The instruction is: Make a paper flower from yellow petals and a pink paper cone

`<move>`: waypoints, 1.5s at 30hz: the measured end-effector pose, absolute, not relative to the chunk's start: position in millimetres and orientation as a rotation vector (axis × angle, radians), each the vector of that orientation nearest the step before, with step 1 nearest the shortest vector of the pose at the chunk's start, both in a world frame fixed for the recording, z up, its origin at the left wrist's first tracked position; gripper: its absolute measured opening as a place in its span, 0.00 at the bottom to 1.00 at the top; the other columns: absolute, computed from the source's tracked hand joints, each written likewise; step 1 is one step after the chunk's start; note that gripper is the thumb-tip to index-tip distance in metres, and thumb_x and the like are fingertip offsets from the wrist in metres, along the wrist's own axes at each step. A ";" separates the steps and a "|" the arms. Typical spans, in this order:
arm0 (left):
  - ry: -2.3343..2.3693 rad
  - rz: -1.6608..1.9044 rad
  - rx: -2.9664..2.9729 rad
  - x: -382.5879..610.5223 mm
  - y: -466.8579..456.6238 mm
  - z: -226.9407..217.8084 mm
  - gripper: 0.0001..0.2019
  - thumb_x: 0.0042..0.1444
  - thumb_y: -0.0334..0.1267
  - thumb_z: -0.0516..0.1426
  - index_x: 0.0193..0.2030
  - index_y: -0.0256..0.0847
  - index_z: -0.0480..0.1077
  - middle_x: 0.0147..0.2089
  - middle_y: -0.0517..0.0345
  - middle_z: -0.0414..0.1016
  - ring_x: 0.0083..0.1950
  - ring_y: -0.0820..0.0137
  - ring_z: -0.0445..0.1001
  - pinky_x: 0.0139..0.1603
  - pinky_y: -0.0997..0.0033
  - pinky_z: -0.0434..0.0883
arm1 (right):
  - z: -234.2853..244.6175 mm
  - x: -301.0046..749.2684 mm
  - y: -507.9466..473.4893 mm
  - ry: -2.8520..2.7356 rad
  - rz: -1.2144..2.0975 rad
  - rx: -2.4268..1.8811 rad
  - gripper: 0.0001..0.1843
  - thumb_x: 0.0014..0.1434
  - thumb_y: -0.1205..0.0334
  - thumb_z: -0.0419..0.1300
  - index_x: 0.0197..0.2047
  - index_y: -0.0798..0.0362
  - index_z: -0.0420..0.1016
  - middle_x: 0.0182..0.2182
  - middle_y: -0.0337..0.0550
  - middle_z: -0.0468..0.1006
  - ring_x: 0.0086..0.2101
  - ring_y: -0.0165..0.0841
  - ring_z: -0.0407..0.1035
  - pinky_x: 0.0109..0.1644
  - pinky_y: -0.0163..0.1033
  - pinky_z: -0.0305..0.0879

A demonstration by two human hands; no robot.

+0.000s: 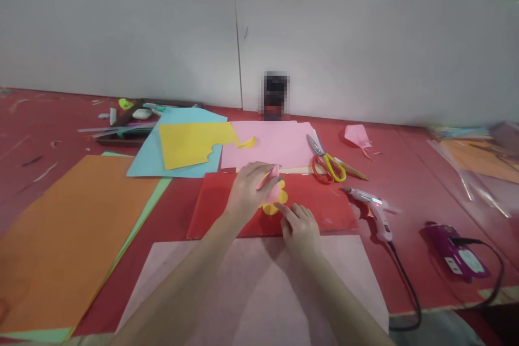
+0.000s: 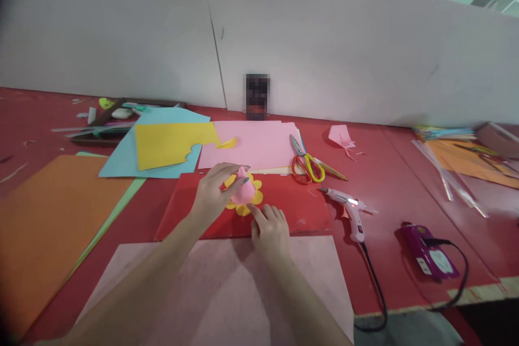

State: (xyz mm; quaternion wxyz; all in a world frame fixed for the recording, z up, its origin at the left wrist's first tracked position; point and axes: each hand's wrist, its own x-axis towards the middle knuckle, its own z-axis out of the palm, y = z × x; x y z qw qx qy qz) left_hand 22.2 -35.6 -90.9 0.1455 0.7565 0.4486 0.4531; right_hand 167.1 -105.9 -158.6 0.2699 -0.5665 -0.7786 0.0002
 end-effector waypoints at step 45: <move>1.295 1.229 1.937 18.0 -36.1 -93.5 0.09 0.49 0.40 0.59 0.36 0.42 0.67 0.36 0.61 0.72 0.36 0.73 0.71 0.38 0.75 0.69 | -154.5 163.3 -106.8 -2.217 -0.005 -1.486 0.20 0.56 0.72 0.49 0.48 0.48 0.73 0.25 0.41 0.65 0.29 0.33 0.58 0.32 0.37 0.48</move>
